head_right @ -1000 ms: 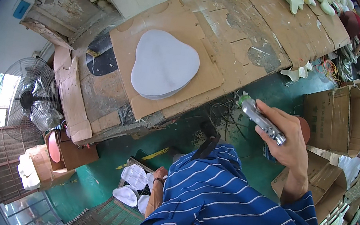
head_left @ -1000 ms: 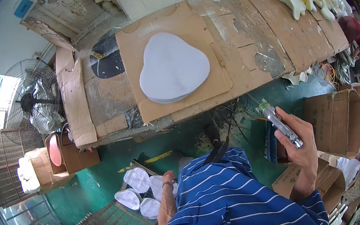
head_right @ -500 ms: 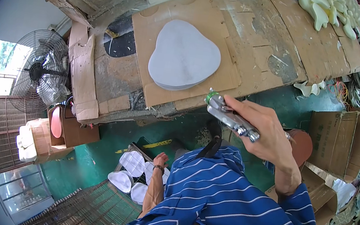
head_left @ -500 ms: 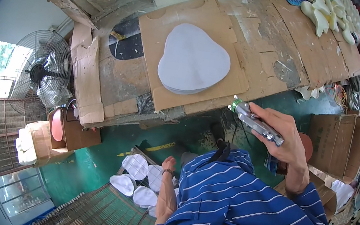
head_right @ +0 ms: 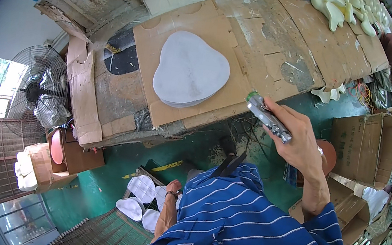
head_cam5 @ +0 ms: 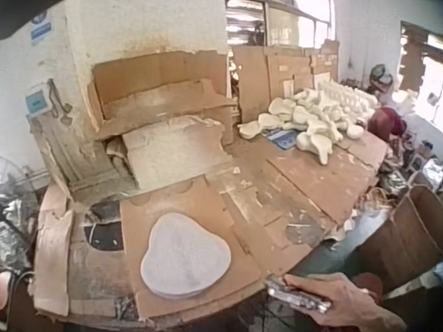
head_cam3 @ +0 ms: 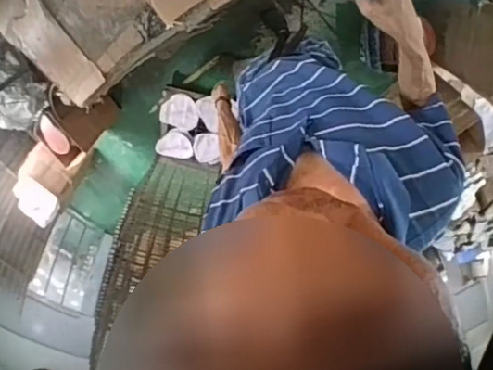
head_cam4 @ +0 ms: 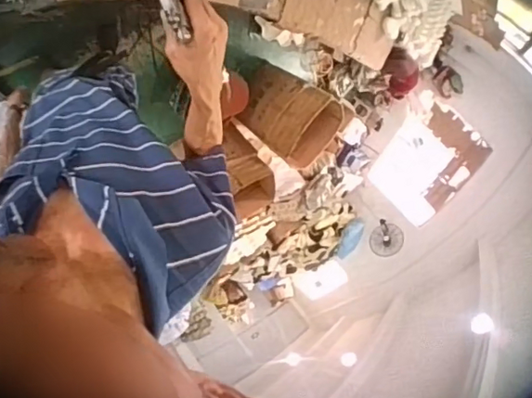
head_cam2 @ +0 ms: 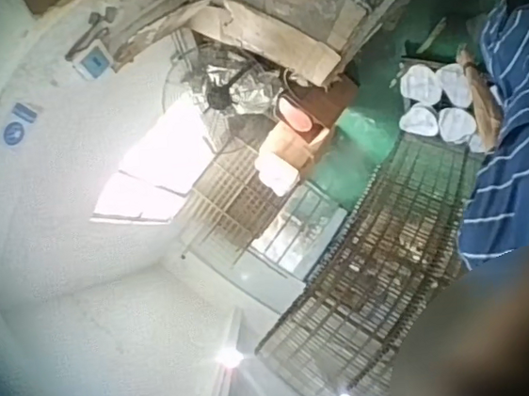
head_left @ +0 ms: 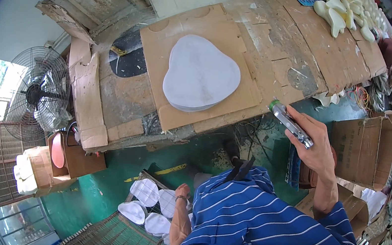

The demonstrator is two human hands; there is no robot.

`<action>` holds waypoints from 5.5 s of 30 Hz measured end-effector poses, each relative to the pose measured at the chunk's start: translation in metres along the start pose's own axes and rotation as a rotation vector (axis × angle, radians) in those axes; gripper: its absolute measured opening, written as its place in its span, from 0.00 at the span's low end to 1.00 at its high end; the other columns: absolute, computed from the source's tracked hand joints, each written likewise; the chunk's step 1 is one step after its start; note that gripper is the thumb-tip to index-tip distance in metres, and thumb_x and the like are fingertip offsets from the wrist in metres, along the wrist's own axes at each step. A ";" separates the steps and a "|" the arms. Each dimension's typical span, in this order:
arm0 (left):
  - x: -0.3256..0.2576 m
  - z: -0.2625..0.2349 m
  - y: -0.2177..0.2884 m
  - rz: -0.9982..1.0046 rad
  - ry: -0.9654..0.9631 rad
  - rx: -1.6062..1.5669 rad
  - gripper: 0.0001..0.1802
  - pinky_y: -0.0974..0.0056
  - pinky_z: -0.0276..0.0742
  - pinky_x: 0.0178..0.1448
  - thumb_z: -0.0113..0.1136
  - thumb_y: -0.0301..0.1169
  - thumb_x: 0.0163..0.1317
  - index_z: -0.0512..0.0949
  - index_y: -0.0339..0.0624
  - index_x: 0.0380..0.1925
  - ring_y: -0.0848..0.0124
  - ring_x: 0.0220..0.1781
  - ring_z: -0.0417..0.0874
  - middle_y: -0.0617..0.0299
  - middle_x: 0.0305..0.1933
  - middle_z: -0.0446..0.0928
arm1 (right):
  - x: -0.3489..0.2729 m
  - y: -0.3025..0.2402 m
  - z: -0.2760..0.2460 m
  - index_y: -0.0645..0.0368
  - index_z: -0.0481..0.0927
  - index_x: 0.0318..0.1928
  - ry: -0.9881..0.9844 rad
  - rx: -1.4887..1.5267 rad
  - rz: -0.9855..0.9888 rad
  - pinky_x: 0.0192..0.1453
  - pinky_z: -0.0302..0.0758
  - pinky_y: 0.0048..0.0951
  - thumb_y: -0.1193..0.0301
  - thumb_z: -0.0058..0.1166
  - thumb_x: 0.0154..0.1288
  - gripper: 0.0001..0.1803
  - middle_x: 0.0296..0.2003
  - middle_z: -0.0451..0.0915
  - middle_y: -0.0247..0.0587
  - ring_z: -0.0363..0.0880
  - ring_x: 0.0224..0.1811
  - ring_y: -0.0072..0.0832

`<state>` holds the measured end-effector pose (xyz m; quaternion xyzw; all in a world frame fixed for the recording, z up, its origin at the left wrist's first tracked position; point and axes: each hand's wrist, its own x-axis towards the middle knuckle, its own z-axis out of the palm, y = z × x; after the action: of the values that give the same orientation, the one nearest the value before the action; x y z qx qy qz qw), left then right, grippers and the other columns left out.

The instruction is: Applying adhesive to foam components using a spray gun and placing them on a rack to dry.

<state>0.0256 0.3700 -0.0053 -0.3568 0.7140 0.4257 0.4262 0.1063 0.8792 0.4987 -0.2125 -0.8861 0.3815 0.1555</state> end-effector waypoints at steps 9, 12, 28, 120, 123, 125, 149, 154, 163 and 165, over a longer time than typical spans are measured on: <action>-0.001 0.014 0.047 0.057 0.012 0.075 0.22 0.47 0.82 0.46 0.66 0.34 0.63 0.83 0.43 0.57 0.67 0.42 0.88 0.63 0.41 0.87 | -0.009 -0.011 0.003 0.63 0.76 0.67 0.052 0.068 -0.040 0.44 0.78 0.32 0.84 0.65 0.59 0.33 0.42 0.84 0.51 0.84 0.38 0.41; -0.010 0.020 0.061 0.094 -0.007 0.048 0.22 0.48 0.81 0.45 0.66 0.33 0.63 0.82 0.43 0.58 0.68 0.42 0.88 0.64 0.41 0.87 | -0.011 -0.017 0.003 0.63 0.76 0.67 0.058 0.067 -0.049 0.43 0.78 0.31 0.85 0.65 0.58 0.34 0.42 0.83 0.51 0.83 0.38 0.40; -0.017 0.022 0.032 -0.024 0.007 0.155 0.21 0.51 0.85 0.52 0.61 0.34 0.64 0.84 0.47 0.57 0.63 0.47 0.89 0.62 0.41 0.88 | -0.024 -0.021 -0.007 0.60 0.77 0.67 0.016 0.084 -0.006 0.46 0.79 0.36 0.85 0.67 0.52 0.37 0.43 0.85 0.52 0.85 0.41 0.48; -0.063 0.212 0.399 0.358 -0.098 -0.695 0.17 0.53 0.81 0.33 0.67 0.24 0.62 0.78 0.33 0.50 0.55 0.38 0.86 0.49 0.45 0.83 | -0.088 0.024 -0.037 0.65 0.77 0.66 -0.030 0.215 0.175 0.41 0.75 0.28 0.85 0.66 0.54 0.36 0.38 0.82 0.49 0.82 0.35 0.37; -0.059 0.217 0.391 0.392 -0.136 -0.652 0.22 0.52 0.81 0.31 0.67 0.19 0.58 0.78 0.36 0.54 0.55 0.38 0.86 0.51 0.45 0.83 | -0.076 0.028 -0.037 0.65 0.77 0.66 -0.018 0.245 0.143 0.40 0.75 0.28 0.86 0.66 0.53 0.36 0.38 0.82 0.49 0.81 0.34 0.36; -0.055 0.218 0.386 0.430 -0.149 -0.676 0.25 0.52 0.80 0.31 0.67 0.17 0.56 0.78 0.42 0.56 0.56 0.38 0.85 0.53 0.45 0.83 | -0.067 0.030 -0.038 0.65 0.77 0.66 -0.026 0.238 0.072 0.40 0.76 0.27 0.86 0.67 0.53 0.36 0.38 0.82 0.49 0.82 0.34 0.36; -0.299 -0.022 0.302 0.931 -0.789 -1.970 0.21 0.51 0.78 0.65 0.52 0.24 0.55 0.77 0.35 0.50 0.58 0.53 0.84 0.56 0.50 0.83 | -0.033 -0.055 0.101 0.65 0.83 0.49 -0.653 0.016 0.063 0.42 0.72 0.26 0.69 0.64 0.70 0.13 0.33 0.80 0.33 0.75 0.35 0.21; -0.239 -0.100 0.175 1.002 -0.299 -2.254 0.19 0.55 0.78 0.64 0.52 0.19 0.54 0.79 0.35 0.48 0.62 0.52 0.84 0.58 0.47 0.82 | -0.037 -0.111 0.186 0.65 0.82 0.57 -0.866 -0.267 -0.001 0.40 0.73 0.25 0.72 0.64 0.69 0.19 0.33 0.81 0.32 0.75 0.34 0.19; -0.059 -0.248 -0.039 0.832 0.518 -2.383 0.27 0.52 0.75 0.69 0.55 0.23 0.51 0.78 0.36 0.55 0.59 0.59 0.81 0.58 0.54 0.81 | -0.083 -0.193 0.372 0.62 0.78 0.67 -1.304 -0.456 -0.074 0.41 0.74 0.26 0.72 0.63 0.65 0.30 0.33 0.79 0.32 0.76 0.34 0.22; -0.019 -0.266 -0.080 0.839 0.611 -2.417 0.28 0.51 0.74 0.69 0.55 0.23 0.50 0.78 0.37 0.56 0.59 0.60 0.81 0.58 0.55 0.81 | -0.095 -0.191 0.412 0.61 0.80 0.62 -1.318 -0.462 -0.127 0.39 0.71 0.24 0.68 0.64 0.66 0.25 0.32 0.77 0.29 0.73 0.33 0.19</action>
<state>0.0214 0.0997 0.0605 -0.3445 0.0081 0.7938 -0.5011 -0.0411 0.4626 0.3580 0.0877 -0.8647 0.2228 -0.4415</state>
